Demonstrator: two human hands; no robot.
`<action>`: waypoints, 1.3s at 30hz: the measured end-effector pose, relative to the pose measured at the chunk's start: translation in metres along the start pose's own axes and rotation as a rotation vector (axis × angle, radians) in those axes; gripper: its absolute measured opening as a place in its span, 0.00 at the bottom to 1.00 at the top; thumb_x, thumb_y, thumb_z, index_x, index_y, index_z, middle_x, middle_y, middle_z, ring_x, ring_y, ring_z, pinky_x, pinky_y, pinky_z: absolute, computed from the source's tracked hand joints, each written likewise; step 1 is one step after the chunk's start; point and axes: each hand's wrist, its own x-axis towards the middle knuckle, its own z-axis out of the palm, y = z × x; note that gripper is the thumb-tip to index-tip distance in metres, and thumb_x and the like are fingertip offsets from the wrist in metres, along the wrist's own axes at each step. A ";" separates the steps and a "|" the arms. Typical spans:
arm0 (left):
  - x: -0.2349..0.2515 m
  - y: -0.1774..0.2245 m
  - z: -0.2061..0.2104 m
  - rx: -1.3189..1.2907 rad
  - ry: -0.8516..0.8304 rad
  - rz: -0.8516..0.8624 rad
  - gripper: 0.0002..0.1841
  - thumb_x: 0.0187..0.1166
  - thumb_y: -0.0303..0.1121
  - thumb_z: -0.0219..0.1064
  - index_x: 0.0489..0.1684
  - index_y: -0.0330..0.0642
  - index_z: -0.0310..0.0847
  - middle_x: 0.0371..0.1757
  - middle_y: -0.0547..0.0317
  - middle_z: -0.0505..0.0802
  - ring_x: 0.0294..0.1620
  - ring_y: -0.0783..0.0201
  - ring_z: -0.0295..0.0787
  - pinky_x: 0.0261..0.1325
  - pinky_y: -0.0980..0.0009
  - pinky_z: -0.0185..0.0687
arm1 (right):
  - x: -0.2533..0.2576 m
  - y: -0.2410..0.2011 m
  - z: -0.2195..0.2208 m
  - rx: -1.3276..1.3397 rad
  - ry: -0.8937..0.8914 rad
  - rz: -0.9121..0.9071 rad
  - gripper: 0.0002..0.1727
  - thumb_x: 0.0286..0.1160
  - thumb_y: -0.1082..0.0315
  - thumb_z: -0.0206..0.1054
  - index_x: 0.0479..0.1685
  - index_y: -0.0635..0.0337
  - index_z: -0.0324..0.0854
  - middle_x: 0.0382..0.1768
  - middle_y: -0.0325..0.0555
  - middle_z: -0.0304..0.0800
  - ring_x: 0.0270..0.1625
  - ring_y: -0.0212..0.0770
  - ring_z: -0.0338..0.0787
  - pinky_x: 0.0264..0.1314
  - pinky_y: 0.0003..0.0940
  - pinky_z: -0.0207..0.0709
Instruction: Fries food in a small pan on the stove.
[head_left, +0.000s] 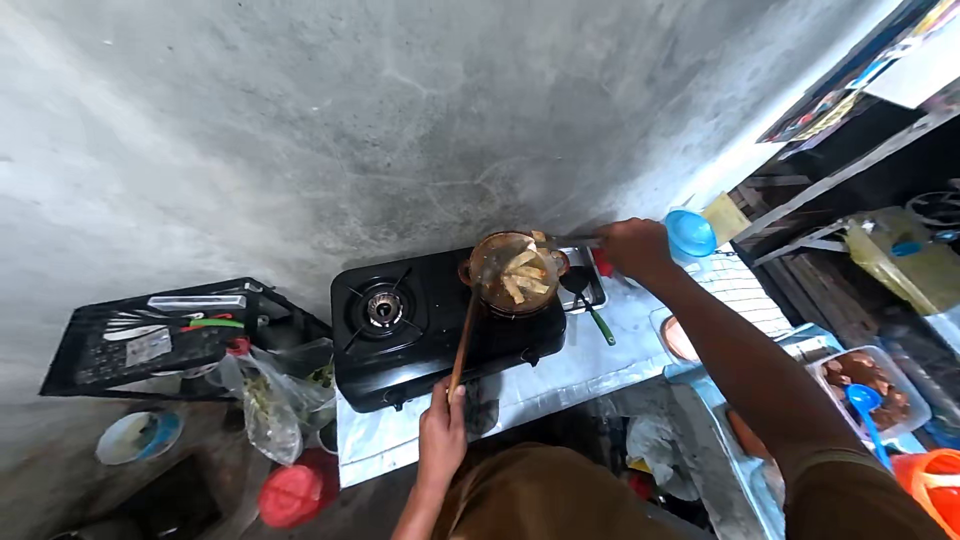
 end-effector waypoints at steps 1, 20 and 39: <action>0.003 0.003 -0.004 -0.048 0.015 -0.022 0.21 0.91 0.47 0.51 0.66 0.42 0.80 0.21 0.66 0.80 0.16 0.71 0.75 0.23 0.69 0.77 | -0.004 0.002 0.004 0.034 -0.022 0.007 0.13 0.81 0.60 0.64 0.52 0.48 0.93 0.41 0.59 0.95 0.47 0.66 0.93 0.43 0.70 0.80; 0.031 0.032 0.007 -0.316 -0.033 -0.232 0.18 0.93 0.40 0.49 0.53 0.40 0.84 0.18 0.67 0.75 0.15 0.71 0.67 0.21 0.74 0.66 | -0.014 -0.004 0.152 0.236 0.152 -0.421 0.21 0.87 0.70 0.56 0.70 0.39 0.87 0.68 0.37 0.92 0.65 0.51 0.90 0.64 0.56 0.78; 0.026 0.044 0.033 -0.145 -0.065 -0.247 0.18 0.93 0.45 0.52 0.55 0.42 0.82 0.22 0.63 0.78 0.20 0.66 0.74 0.28 0.66 0.74 | -0.060 -0.001 0.084 0.088 -0.185 -0.120 0.17 0.87 0.62 0.58 0.64 0.58 0.85 0.57 0.56 0.90 0.59 0.61 0.90 0.55 0.62 0.82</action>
